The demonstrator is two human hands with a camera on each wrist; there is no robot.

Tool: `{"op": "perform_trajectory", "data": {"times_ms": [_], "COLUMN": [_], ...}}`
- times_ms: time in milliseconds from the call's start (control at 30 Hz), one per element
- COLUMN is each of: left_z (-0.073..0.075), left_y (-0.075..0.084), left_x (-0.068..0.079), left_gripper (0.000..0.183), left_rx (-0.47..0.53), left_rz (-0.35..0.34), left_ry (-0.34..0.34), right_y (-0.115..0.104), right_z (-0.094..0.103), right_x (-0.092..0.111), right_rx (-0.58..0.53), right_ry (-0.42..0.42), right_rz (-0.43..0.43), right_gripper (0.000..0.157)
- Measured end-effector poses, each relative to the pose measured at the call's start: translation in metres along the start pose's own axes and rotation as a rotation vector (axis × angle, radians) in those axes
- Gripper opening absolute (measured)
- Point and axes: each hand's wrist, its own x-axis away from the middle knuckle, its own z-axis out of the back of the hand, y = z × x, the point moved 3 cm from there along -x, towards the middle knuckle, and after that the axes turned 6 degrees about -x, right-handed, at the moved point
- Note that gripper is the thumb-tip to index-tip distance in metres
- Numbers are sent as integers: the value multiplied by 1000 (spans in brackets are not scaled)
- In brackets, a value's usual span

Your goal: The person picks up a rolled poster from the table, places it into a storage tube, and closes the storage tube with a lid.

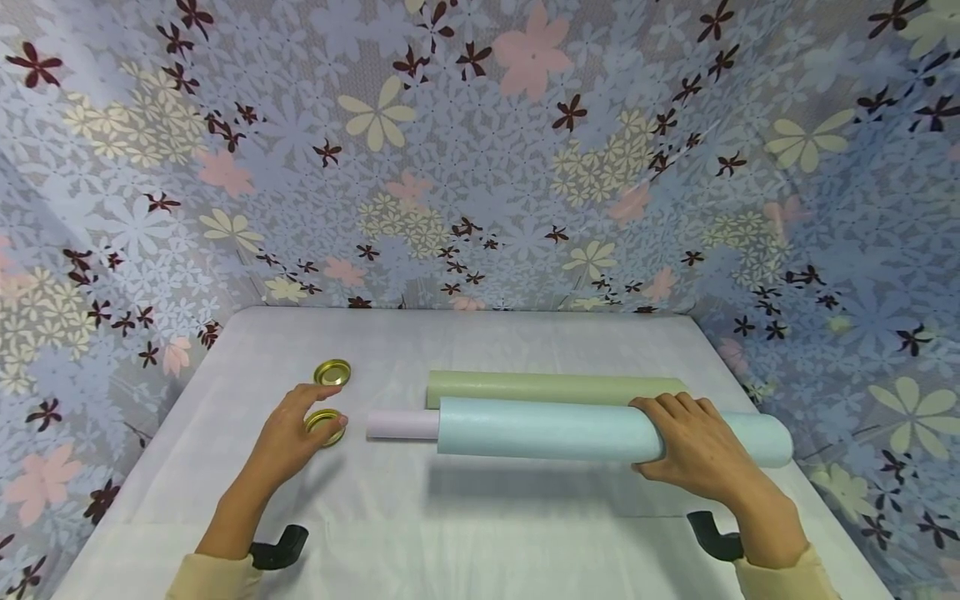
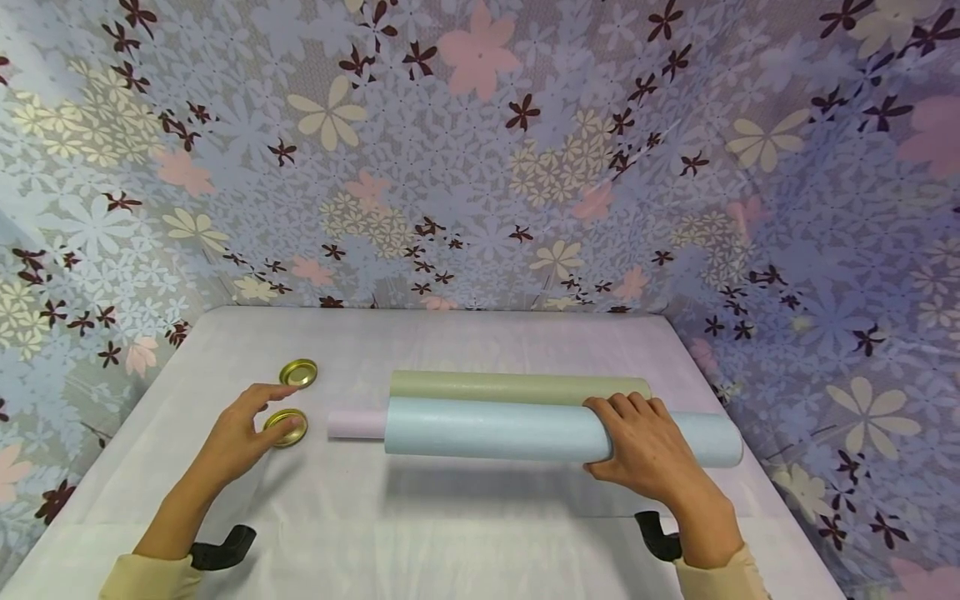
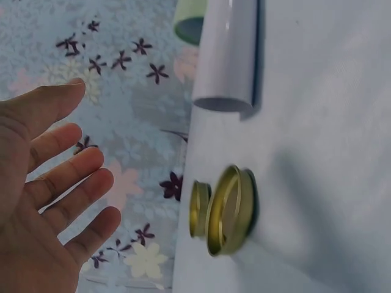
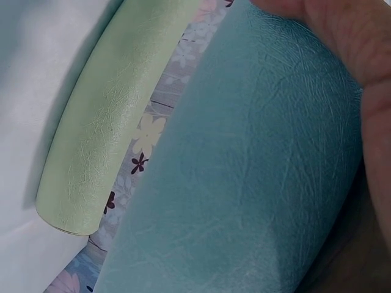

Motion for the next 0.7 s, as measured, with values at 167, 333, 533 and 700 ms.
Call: {"op": "perform_trajectory", "data": {"times_ms": [167,333,533,700], "left_z": [-4,-7,-16,-23], "left_y": [-12,-21,-34,-40], "left_x": [0,-1,-3,-4], "left_gripper": [50,48,51,58], "left_rx": [-16,-51,-86,-115], "left_rz": [27,13,28,16], "left_ry": [-29,-24,-80,-99], "right_y": [0,1,1,2], "right_z": [-1,0,0,-1], "right_x": [1,2,4,5], "right_rx": [1,0,3,-1], "right_ry": [2,-8,0,-7], "right_rz": [0,-11,-9,-21], "right_gripper": [80,80,80,80]}}
